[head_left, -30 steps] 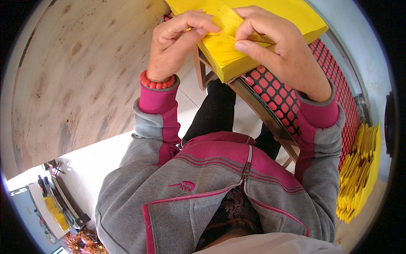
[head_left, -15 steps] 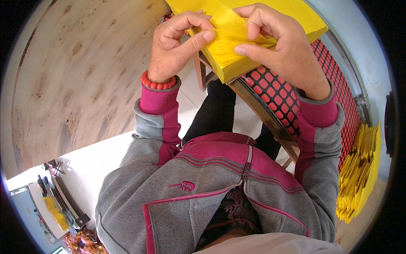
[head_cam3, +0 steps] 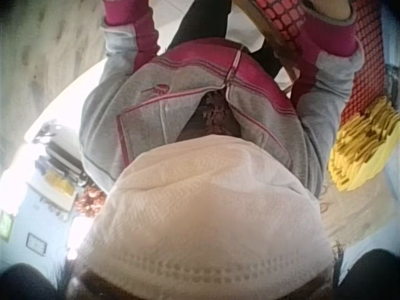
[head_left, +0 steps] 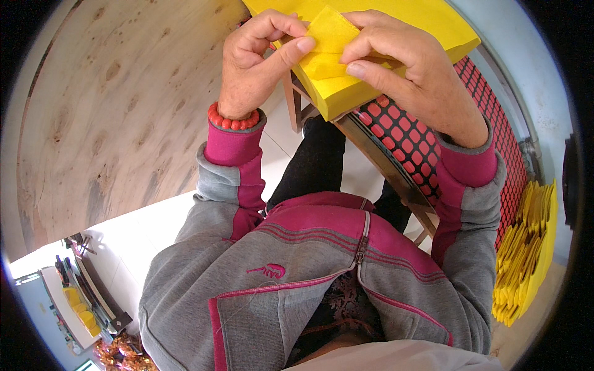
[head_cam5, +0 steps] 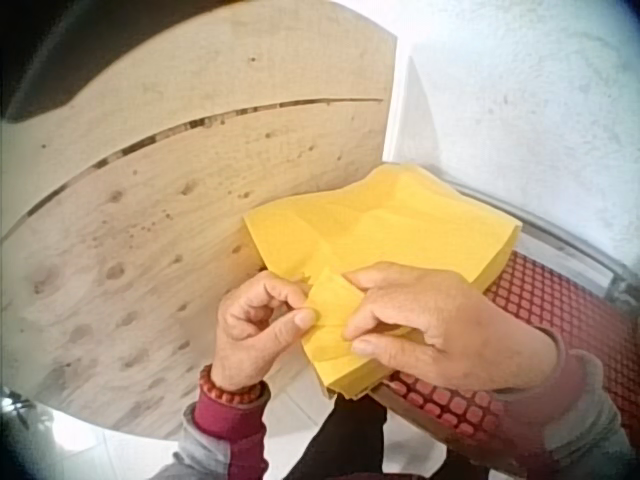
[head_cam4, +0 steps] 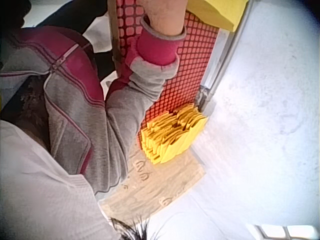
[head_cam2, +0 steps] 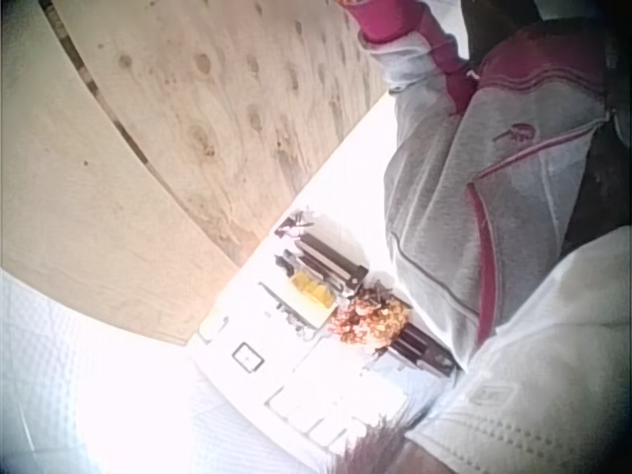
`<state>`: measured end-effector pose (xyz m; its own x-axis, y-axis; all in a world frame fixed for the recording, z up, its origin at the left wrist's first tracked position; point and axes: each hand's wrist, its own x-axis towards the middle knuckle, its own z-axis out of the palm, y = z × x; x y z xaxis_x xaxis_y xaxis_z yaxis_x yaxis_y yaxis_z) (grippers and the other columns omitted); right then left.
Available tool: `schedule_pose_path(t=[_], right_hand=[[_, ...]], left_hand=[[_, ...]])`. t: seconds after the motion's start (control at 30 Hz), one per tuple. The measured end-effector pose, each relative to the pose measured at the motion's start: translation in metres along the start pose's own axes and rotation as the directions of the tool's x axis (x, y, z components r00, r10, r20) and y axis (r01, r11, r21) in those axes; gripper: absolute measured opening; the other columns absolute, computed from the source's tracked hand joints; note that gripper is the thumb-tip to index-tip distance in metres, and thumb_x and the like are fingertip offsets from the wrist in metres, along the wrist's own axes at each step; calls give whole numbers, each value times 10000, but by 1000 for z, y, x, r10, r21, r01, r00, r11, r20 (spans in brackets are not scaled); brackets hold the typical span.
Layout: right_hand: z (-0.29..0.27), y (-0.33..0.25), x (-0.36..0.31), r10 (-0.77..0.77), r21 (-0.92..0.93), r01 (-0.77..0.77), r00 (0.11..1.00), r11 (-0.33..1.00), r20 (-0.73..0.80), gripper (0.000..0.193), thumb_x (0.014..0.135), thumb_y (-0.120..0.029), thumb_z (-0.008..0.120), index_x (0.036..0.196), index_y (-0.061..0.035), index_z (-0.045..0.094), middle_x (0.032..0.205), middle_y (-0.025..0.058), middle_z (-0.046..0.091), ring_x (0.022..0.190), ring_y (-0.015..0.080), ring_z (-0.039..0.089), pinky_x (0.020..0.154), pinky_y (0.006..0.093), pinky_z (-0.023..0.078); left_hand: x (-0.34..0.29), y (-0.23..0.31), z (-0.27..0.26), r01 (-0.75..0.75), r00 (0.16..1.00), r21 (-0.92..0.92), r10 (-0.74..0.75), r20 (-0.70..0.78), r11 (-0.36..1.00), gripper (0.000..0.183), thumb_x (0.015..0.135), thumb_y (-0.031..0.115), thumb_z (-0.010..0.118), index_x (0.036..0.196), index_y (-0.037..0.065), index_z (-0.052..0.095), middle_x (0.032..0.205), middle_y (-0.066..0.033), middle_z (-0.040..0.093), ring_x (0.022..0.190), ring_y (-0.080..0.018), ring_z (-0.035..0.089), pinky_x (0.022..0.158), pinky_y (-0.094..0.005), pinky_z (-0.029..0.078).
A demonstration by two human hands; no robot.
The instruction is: The person folds yellow paper sheets by hand on a patterned table. They repeatedly fold, smooth, and stack the sheets into a neat pile.
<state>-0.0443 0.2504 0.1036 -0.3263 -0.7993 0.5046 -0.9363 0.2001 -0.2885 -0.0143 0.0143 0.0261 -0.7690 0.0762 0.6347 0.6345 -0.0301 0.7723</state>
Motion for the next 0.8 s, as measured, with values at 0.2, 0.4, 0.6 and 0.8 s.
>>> schedule_pose_path(t=[0.2,0.4,0.6,0.8], right_hand=[[-3,-4,4,69,244,-63,997,968,-19,124,860,-41,702,831,-1,588,819,148,600,800,306,621,1045,452,476],[2,-1,5,77,252,-61,996,966,-55,141,855,-54,717,832,-5,588,834,151,612,864,323,641,942,416,505],[5,5,2,77,268,-51,993,962,-90,157,858,-74,729,847,-5,589,841,149,617,919,301,655,804,372,500],[2,4,-2,85,97,-82,996,992,-30,112,894,-83,684,917,-9,603,1052,174,648,1115,306,637,920,344,473]], left_hand=[[0,1,0,2,1000,-1,-2,18,1000,110,950,19,656,1057,3,637,1031,-71,708,945,-118,656,874,-268,528],[0,3,1,6,1000,-27,-6,-9,1000,85,931,61,701,999,20,670,962,-22,682,946,-92,616,888,-253,472],[1,0,-2,-31,999,12,31,23,999,93,931,80,702,1005,29,676,992,-26,687,973,-103,603,938,-275,450],[0,1,-2,-2,1000,-2,2,21,1000,84,929,79,701,999,36,680,996,-28,692,988,-118,620,1022,-309,427]])
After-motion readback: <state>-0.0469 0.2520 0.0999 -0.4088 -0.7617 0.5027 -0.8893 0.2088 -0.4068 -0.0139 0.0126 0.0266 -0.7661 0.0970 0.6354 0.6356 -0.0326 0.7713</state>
